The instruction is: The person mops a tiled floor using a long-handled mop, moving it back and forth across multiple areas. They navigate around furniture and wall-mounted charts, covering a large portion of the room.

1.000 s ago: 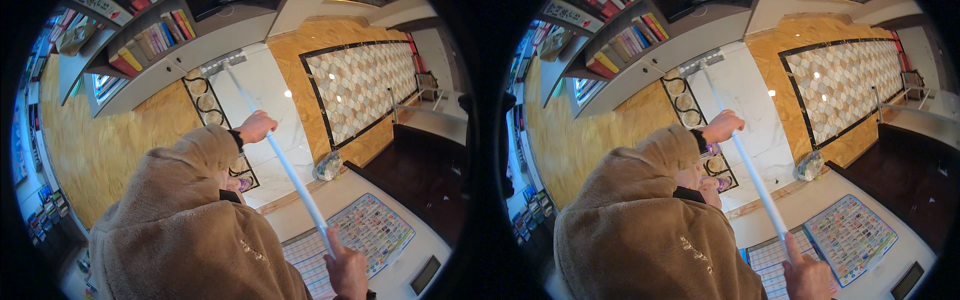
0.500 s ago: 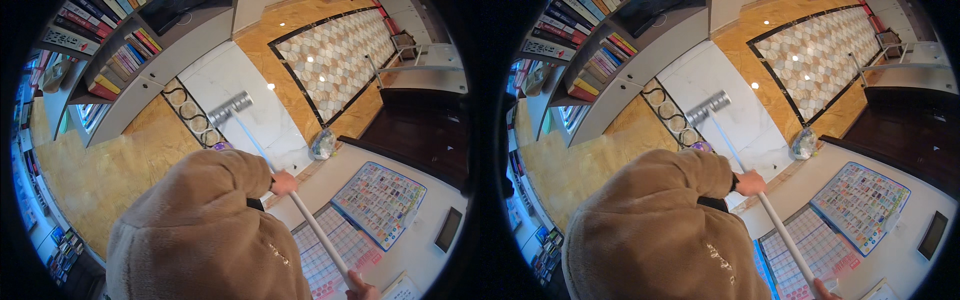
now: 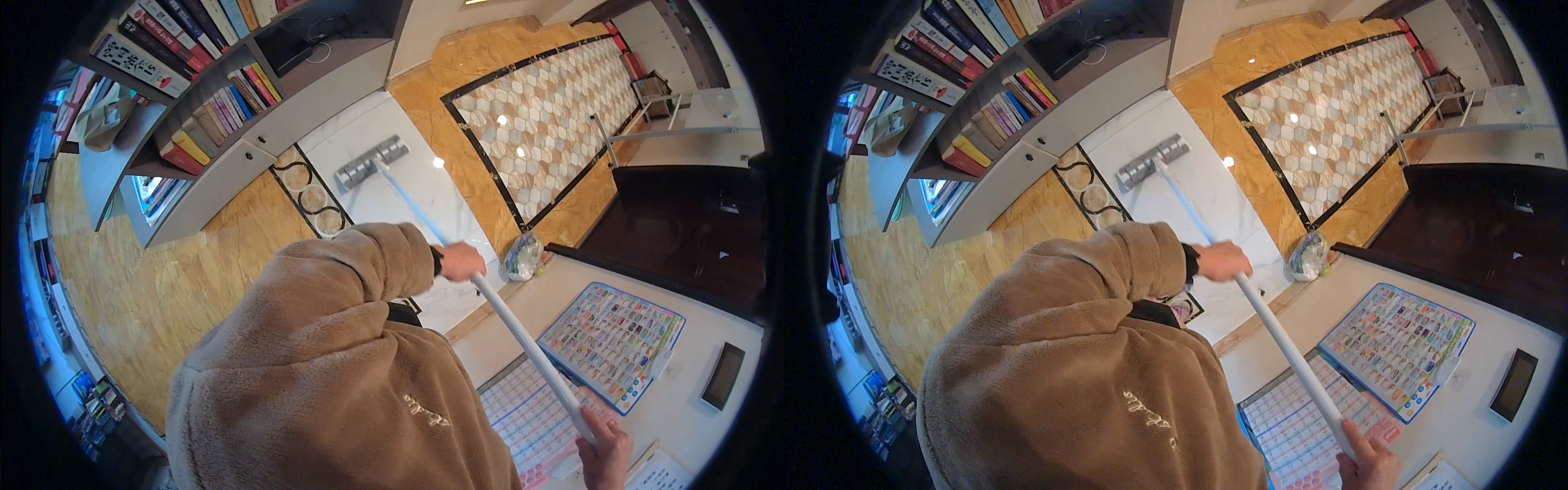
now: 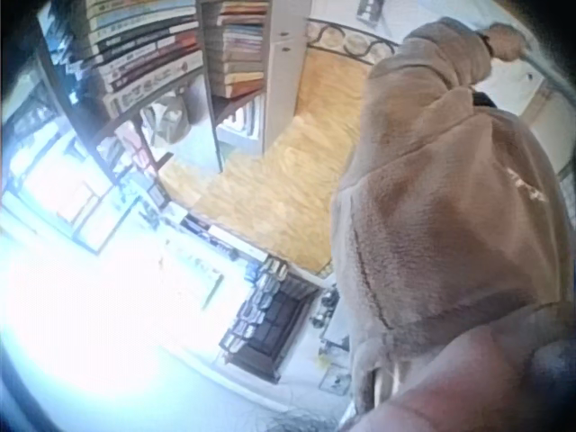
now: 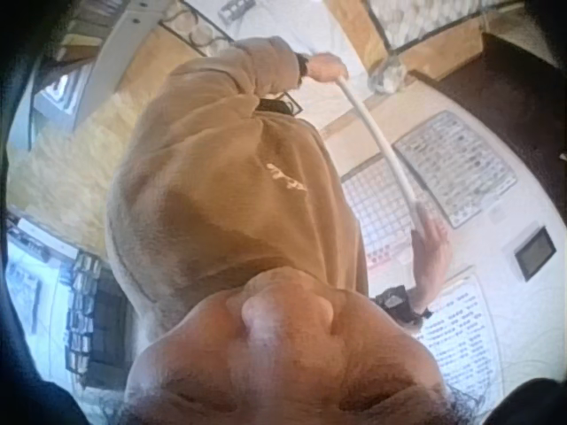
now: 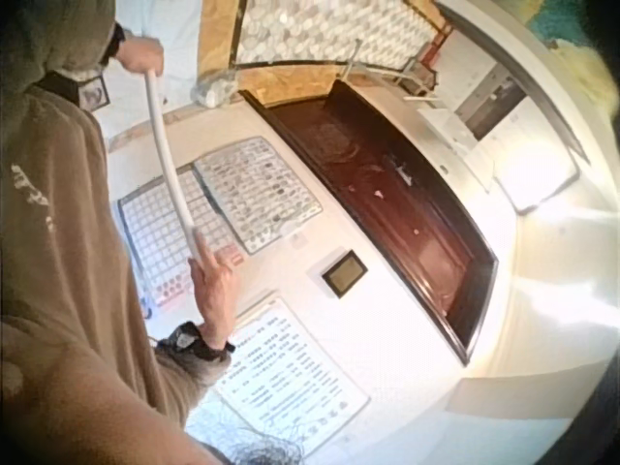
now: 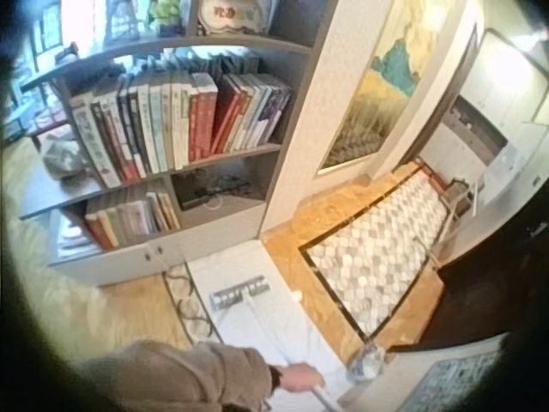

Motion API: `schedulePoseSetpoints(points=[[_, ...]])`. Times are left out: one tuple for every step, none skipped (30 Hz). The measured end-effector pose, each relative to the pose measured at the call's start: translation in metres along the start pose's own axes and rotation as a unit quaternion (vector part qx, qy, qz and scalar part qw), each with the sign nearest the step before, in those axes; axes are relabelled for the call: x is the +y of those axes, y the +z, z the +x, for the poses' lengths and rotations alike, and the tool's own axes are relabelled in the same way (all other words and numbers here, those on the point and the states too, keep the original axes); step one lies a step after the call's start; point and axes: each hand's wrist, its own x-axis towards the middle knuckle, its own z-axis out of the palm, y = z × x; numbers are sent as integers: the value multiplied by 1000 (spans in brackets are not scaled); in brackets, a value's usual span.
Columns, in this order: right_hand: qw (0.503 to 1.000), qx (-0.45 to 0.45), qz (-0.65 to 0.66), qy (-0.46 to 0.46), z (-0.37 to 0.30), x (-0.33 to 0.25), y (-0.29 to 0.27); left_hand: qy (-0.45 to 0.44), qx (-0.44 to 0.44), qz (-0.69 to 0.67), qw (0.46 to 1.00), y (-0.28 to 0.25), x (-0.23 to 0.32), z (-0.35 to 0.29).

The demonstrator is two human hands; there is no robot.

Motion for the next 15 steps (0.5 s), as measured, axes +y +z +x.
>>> schedulePoseSetpoints(points=[[999,22,4,-46,13,-7,2,-11,21,42,999,-15,-17,-7],[995,44,9,-92,24,-15,3,-41,-5,64,997,-30,-33,-9],[996,40,4,-81,34,-23,3,-40,5,62,997,-45,-49,-14],[997,36,-1,-70,43,-33,3,-48,-2,79,996,-59,-62,-17],[998,33,-6,-60,54,-44,2,-46,27,81,995,-70,-74,-24],[997,46,28,-57,65,-55,1,-60,29,84,994,-81,-83,-27],[997,43,10,-68,77,-64,-3,-73,26,91,993,-92,-92,-32],[996,39,-7,-78,89,-73,-10,-77,51,93,991,-101,-100,-38],[995,34,-25,-88,98,-82,-15,-79,75,96,989,-109,-107,-44],[994,40,-27,-94,106,-92,-18,-82,91,94,988,-116,-114,-50],[994,42,-57,-85,111,-102,-19,-82,102,124,984,-122,-120,-56],[992,42,-89,-78,113,-112,-18,-85,104,147,980,-126,-126,-63],[989,43,-122,-73,116,-122,-16,-90,116,175,974,-128,-131,-71],[987,39,-135,-72,112,-130,-19,-78,185,173,964,-123,-130,-76],[986,22,-151,-67,111,-137,-22,-94,224,136,961,-118,-130,-82]])
